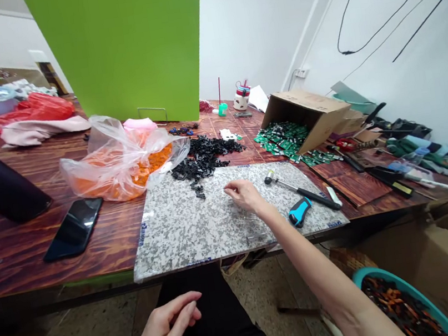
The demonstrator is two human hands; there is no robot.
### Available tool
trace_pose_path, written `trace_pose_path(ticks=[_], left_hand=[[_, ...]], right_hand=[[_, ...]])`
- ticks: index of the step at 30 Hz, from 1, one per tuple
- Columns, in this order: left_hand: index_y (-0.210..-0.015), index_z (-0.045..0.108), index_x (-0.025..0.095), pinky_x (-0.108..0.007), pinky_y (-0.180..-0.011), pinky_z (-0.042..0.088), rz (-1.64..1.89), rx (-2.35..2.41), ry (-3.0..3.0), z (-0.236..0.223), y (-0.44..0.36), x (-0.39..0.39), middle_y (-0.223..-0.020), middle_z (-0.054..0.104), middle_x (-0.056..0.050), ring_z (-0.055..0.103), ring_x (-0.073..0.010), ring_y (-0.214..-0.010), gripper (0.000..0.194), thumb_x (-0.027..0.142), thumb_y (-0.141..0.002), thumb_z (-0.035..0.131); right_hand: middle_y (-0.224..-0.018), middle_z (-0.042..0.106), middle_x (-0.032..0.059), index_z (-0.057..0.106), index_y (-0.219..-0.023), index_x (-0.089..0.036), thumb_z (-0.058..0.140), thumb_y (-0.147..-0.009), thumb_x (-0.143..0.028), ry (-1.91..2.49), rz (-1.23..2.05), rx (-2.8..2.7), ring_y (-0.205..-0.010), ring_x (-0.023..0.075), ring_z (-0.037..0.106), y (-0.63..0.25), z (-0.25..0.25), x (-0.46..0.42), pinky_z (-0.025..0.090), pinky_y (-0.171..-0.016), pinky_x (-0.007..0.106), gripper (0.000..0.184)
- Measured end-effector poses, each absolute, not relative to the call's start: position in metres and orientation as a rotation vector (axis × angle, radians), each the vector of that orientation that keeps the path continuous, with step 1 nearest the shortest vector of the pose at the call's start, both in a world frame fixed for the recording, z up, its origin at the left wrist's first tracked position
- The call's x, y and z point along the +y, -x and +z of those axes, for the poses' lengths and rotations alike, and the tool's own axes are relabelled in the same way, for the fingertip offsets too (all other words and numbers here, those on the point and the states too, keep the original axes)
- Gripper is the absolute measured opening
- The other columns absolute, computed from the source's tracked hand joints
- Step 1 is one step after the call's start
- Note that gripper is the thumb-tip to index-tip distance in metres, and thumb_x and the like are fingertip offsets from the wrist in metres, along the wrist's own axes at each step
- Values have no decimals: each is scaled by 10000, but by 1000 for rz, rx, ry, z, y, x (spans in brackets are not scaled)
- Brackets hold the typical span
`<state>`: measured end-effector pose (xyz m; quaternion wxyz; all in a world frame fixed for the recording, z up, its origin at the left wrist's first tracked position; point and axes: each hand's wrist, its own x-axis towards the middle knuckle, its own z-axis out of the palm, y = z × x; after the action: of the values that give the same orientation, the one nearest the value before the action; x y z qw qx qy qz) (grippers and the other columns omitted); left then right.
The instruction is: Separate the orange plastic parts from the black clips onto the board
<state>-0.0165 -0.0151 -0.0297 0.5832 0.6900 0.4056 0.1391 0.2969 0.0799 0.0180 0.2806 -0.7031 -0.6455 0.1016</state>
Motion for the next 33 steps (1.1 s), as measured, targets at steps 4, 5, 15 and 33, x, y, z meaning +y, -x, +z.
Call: trace_pose_path(ticks=[4,5,15,33], left_hand=[[-1107,660,214,-277,-730,499,330,983,-1574,-38,27,-8,-818,702,-29,632,-195,-763,369,429,-912,432],[-1101,663,210,-274,-723,497,331,983,-1565,-38,27,-7,-813,701,-29,629,-193,-756,369,428,-913,432],[-1103,661,183,-239,-664,465,401,869,-1530,-9,-9,2,-792,693,-37,608,-167,-732,354,405,-921,455],[-869,722,117,-219,-469,446,554,863,-1189,2,-17,42,-780,745,-119,622,-167,-580,420,515,-768,632]], right_hand=[[-653,656,15,704,-751,-173,584,-818,-217,1959,339,-1815,-612,138,555,-325,27,67,375,-596,237,145],[-649,658,16,706,-752,-170,582,-822,-220,1962,350,-1829,-605,137,554,-326,28,65,370,-588,236,151],[-850,686,55,678,-908,-187,667,-782,-361,1925,318,-1895,-794,188,606,-254,10,114,413,-677,263,215],[-840,639,44,631,-978,-167,555,-891,-248,1267,255,-2439,-803,162,571,-211,44,17,415,-727,256,141]])
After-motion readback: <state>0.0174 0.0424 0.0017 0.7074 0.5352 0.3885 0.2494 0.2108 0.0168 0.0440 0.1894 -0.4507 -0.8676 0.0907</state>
